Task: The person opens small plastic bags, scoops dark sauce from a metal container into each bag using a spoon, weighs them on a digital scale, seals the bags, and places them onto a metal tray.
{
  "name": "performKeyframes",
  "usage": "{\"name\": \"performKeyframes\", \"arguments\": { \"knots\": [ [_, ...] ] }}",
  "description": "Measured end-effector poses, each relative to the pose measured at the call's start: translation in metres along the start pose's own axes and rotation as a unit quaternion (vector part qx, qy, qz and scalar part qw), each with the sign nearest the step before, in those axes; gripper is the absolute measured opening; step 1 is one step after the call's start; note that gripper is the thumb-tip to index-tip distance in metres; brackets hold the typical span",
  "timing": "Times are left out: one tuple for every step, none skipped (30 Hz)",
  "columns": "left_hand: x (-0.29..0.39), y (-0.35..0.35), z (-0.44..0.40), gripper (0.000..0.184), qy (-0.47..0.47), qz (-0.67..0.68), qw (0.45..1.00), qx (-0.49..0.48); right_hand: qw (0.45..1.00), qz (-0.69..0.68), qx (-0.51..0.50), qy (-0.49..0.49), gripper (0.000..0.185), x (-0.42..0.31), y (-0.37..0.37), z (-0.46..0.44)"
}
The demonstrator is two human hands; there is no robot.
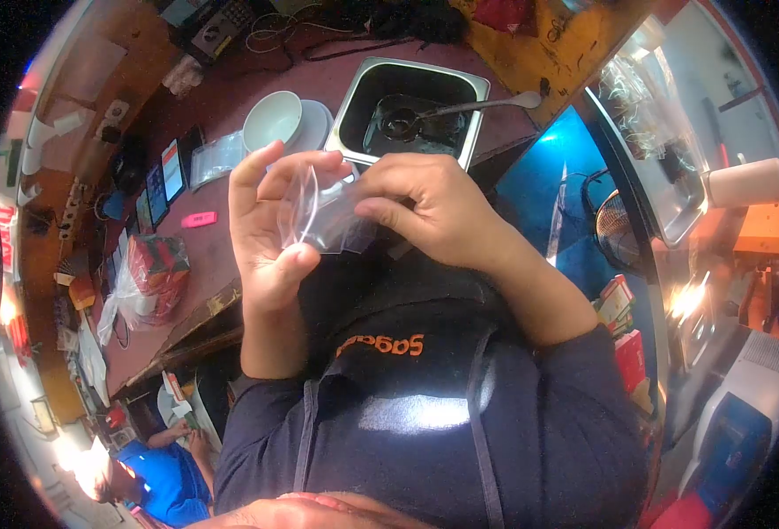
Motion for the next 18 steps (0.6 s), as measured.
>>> {"name": "performKeyframes", "arguments": {
  "knots": [
    [0.004,0.001,-0.001,0.093,-0.062,-0.061,0.995,-0.042,0.999,0.015,0.019,-0.038,0.019,0.002,0.002,0.001],
    [0.007,-0.002,0.001,0.091,-0.124,-0.121,0.981,-0.085,0.996,0.029,0.039,-0.075,0.022,0.006,0.004,0.001],
    [0.010,-0.003,0.002,0.078,-0.170,-0.165,0.970,-0.045,0.996,0.029,0.040,-0.076,0.022,0.007,0.002,0.001],
    [0.012,-0.004,0.000,0.078,-0.169,-0.165,0.971,-0.046,0.996,0.031,0.088,-0.004,0.024,-0.003,0.006,-0.002],
    [0.016,-0.009,0.001,0.072,-0.224,-0.259,0.937,-0.077,0.988,0.032,0.135,0.067,0.027,-0.012,0.011,-0.002],
    [0.018,-0.016,0.002,0.066,-0.274,-0.349,0.890,-0.106,0.988,0.032,0.136,0.065,0.027,-0.013,0.013,-0.003],
    [0.015,-0.019,0.000,0.051,-0.267,-0.358,0.890,-0.088,0.985,0.077,0.093,0.121,0.024,-0.021,0.008,-0.004],
    [0.017,-0.019,-0.001,0.051,-0.265,-0.357,0.891,-0.090,0.976,0.121,0.048,0.176,0.022,-0.027,0.003,-0.002],
    [0.015,-0.021,-0.001,0.043,-0.251,-0.404,0.872,-0.116,0.970,0.161,0.037,0.177,0.019,-0.023,0.001,-0.002],
    [0.012,-0.024,-0.001,0.035,-0.238,-0.449,0.850,-0.143,0.970,0.163,0.039,0.175,0.019,-0.023,0.003,-0.003],
    [0.016,-0.027,-0.002,0.027,-0.236,-0.474,0.837,-0.137,0.969,0.179,0.022,0.169,0.017,-0.022,0.005,-0.004],
    [0.018,-0.027,-0.005,0.027,-0.236,-0.470,0.839,-0.141,0.967,0.194,0.003,0.163,0.017,-0.022,0.006,-0.005],
    [0.021,-0.026,-0.008,0.028,-0.259,-0.487,0.819,-0.158,0.964,0.211,-0.012,0.159,0.017,-0.021,0.010,-0.005],
    [0.023,-0.026,-0.010,0.029,-0.282,-0.504,0.798,-0.175,0.964,0.215,-0.011,0.158,0.017,-0.021,0.013,-0.006],
    [0.023,-0.026,-0.011,0.029,-0.270,-0.491,0.805,-0.193,0.977,0.160,-0.038,0.138,0.016,-0.019,0.013,-0.006],
    [0.023,-0.026,-0.012,0.029,-0.272,-0.488,0.807,-0.194,0.985,0.104,-0.065,0.118,0.015,-0.017,0.013,-0.006],
    [0.023,-0.025,-0.013,0.029,-0.255,-0.470,0.823,-0.193,0.991,0.051,-0.065,0.102,0.018,-0.016,0.016,-0.007],
    [0.022,-0.024,-0.015,0.028,-0.237,-0.452,0.838,-0.192,0.995,0.027,-0.037,0.084,0.025,-0.013,0.025,-0.011]
  ]
}}
Point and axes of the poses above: each hand's wrist, its own z-axis away from the middle knuckle, its own y-axis out of the back of the hand, x = y × z, the point moved 7 cm from there along -z, towards the middle knuckle, and after that the axes turned 15 degrees about x, right-handed, at the moved point
